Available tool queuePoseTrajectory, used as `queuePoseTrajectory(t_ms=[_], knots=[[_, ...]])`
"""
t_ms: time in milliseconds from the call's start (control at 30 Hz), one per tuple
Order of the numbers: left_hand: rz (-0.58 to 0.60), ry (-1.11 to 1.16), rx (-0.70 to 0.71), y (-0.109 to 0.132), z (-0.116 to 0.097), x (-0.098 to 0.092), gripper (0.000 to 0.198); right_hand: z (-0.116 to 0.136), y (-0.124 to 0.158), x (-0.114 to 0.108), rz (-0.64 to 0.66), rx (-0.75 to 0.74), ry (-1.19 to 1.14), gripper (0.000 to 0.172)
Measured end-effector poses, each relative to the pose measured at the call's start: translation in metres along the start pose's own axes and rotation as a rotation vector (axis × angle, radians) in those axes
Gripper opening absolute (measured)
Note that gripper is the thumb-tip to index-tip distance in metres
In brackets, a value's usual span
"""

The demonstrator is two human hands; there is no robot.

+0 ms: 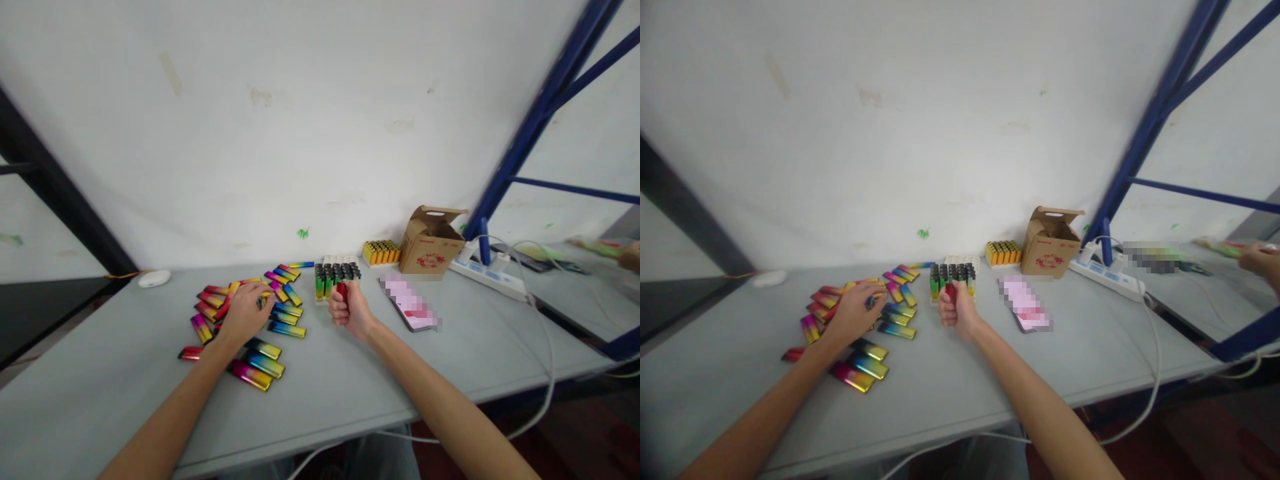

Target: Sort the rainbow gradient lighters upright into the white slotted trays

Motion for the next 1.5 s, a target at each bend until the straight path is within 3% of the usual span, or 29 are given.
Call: queuePoseTrajectory(t_ms=[233, 400, 533, 633, 733, 967, 1100, 1233, 1500], knots=[[-0.004, -0.003, -0.014, 0.001, -0.001, 0.000, 0.028, -0.002, -0.001, 0.005, 0.099, 0.017, 0.012, 0.040], [-0.005, 0.017, -0.019, 0.001, -0.001, 0.001, 0.028, 0.003, 0.002, 0.010, 0.204, -0.076, -0.025, 0.036], [-0.019, 0.023, -0.013, 0.000, -0.002, 0.001, 0.029, 0.005, 0.002, 0.006, 0.150, -0.114, 0.008, 0.022], [-0.023, 0.024, -0.013, 0.000, -0.004, 0.000, 0.028, 0.010, -0.001, 0.000, 0.090, -0.199, 0.064, 0.021], [-0.019, 0.025, -0.021, 0.000, -0.006, -0.002, 0.026, 0.018, -0.002, -0.008, 0.017, -0.338, 0.222, 0.028], [-0.017, 0.047, -0.023, -0.001, -0.005, -0.004, 0.026, 0.041, 0.018, -0.007, -0.186, -0.816, 0.959, 0.030], [-0.019, 0.047, -0.027, -0.001, -0.005, -0.003, 0.025, 0.037, 0.016, -0.009, -0.210, -0.827, 1.084, 0.030], [-0.016, 0.060, -0.027, 0.000, -0.007, -0.003, 0.025, 0.030, 0.011, -0.009, -0.195, -0.780, 1.134, 0.020], [-0.019, 0.041, -0.028, 0.000, -0.009, -0.003, 0.025, 0.025, 0.004, -0.013, -0.251, -0.758, 1.106, 0.014]])
Point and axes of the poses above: each hand's wrist, its own y-axis away from the middle knuckle, its own x-axis out of the palm, z = x × y, the point moved 6 cm from there along -y, towards the middle knuckle, and after that the axes turned 3 degrees about y, right-handed, at the moved point
